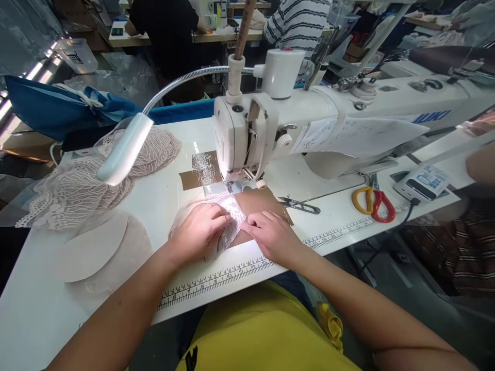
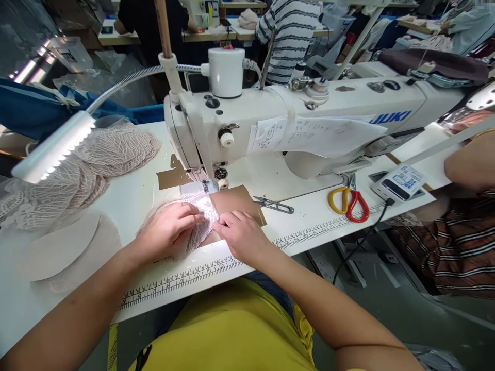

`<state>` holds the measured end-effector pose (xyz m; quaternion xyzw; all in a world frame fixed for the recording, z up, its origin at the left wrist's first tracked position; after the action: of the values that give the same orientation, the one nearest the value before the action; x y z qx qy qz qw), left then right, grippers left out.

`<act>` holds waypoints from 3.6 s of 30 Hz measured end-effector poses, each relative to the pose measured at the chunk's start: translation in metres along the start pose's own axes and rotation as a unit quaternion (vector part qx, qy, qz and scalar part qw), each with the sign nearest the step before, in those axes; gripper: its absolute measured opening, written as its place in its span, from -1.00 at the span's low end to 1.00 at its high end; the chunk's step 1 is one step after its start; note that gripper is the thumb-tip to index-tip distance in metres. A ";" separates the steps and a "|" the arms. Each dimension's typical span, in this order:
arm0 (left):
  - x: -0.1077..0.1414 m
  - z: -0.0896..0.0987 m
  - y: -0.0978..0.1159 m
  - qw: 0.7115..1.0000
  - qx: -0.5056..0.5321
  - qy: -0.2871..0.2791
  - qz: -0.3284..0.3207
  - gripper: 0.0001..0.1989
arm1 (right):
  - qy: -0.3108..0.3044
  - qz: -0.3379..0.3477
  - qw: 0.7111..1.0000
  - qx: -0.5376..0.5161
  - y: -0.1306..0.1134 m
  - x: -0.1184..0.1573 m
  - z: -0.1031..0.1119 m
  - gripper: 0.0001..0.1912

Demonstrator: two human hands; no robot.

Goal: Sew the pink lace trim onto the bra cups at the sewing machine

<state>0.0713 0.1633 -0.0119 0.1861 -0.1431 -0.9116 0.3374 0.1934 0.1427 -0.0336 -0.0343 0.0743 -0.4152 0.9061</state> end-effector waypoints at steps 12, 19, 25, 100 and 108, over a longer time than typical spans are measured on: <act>0.000 -0.015 0.011 0.995 -0.079 -0.041 -0.041 -0.66 | 0.047 0.007 0.999 -0.024 0.000 0.004 0.003 -0.63; 0.000 -0.020 0.009 0.996 -0.078 -0.046 -0.024 -0.65 | 0.047 0.006 0.998 -0.034 0.001 0.005 0.003 -0.62; -0.001 -0.021 0.010 0.994 -0.092 -0.057 -0.016 -0.66 | 0.085 -0.016 0.995 -0.058 0.009 0.004 0.008 -0.65; -0.032 0.002 -0.062 0.998 -0.053 0.000 -0.044 -0.62 | 0.016 -0.054 0.998 0.017 0.029 -0.063 0.006 -0.64; -0.033 -0.001 -0.064 0.996 -0.082 -0.015 -0.017 -0.62 | 0.039 -0.055 0.998 -0.018 0.033 -0.061 0.007 -0.65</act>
<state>0.0593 0.2321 -0.0289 0.1465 -0.0696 -0.9288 0.3333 0.1795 0.2108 -0.0244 -0.0385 0.1154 -0.4642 0.8773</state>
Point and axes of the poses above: each hand's wrist, its own x-axis away from the middle knuckle, its own z-axis out of the back of the hand, y = z × x, the point moved 8 cm from there along -x, towards the middle knuckle, and after that the axes turned 5 degrees about x, right-handed, at the moved point
